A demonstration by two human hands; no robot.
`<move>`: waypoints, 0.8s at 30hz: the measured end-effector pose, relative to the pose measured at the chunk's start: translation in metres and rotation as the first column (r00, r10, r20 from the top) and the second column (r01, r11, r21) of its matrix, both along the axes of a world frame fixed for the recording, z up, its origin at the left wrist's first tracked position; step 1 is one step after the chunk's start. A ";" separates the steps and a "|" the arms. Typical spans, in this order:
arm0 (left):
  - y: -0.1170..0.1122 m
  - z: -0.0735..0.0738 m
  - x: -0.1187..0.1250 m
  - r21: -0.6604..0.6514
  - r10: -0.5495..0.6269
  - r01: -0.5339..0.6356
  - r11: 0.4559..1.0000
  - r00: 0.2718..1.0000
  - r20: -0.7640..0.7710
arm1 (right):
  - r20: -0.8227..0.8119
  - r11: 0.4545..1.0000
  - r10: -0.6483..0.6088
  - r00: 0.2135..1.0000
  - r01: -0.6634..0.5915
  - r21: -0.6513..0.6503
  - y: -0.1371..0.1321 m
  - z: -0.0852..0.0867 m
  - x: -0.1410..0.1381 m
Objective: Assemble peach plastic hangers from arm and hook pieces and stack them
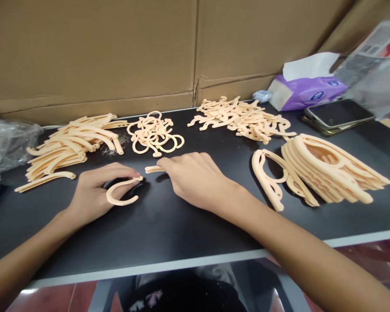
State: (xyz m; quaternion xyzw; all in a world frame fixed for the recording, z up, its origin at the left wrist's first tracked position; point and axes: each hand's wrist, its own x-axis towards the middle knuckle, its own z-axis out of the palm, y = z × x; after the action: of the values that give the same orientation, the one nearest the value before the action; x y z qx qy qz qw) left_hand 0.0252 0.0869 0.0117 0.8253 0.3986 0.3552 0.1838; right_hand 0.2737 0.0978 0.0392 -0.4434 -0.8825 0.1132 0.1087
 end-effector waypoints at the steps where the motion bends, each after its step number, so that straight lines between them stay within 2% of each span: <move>1: 0.000 0.000 0.000 0.027 -0.006 0.007 1.000 1.000 -0.006 | 0.069 0.999 0.007 0.998 -0.009 0.040 -0.001 0.000 -0.001; 6: 0.001 -0.002 0.001 0.100 -0.037 0.041 0.994 0.998 -0.041 | 0.204 0.985 0.073 0.976 -0.102 0.138 -0.004 -0.003 -0.006; 15: -0.002 -0.003 0.002 0.081 -0.039 0.045 0.996 0.997 -0.065 | 0.270 0.984 -0.005 0.963 -0.043 0.172 -0.014 -0.002 -0.013; 24: -0.003 0.004 0.006 -0.102 -0.025 0.016 0.995 0.996 -0.091 | 0.296 0.975 0.000 0.955 -0.066 0.214 -0.016 -0.006 -0.010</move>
State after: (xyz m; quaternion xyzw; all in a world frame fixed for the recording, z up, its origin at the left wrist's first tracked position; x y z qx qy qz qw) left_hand 0.0310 0.0840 0.0155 0.8344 0.4158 0.2941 0.2106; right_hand 0.2633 0.0821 0.0332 -0.4257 -0.9031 -0.0512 0.0230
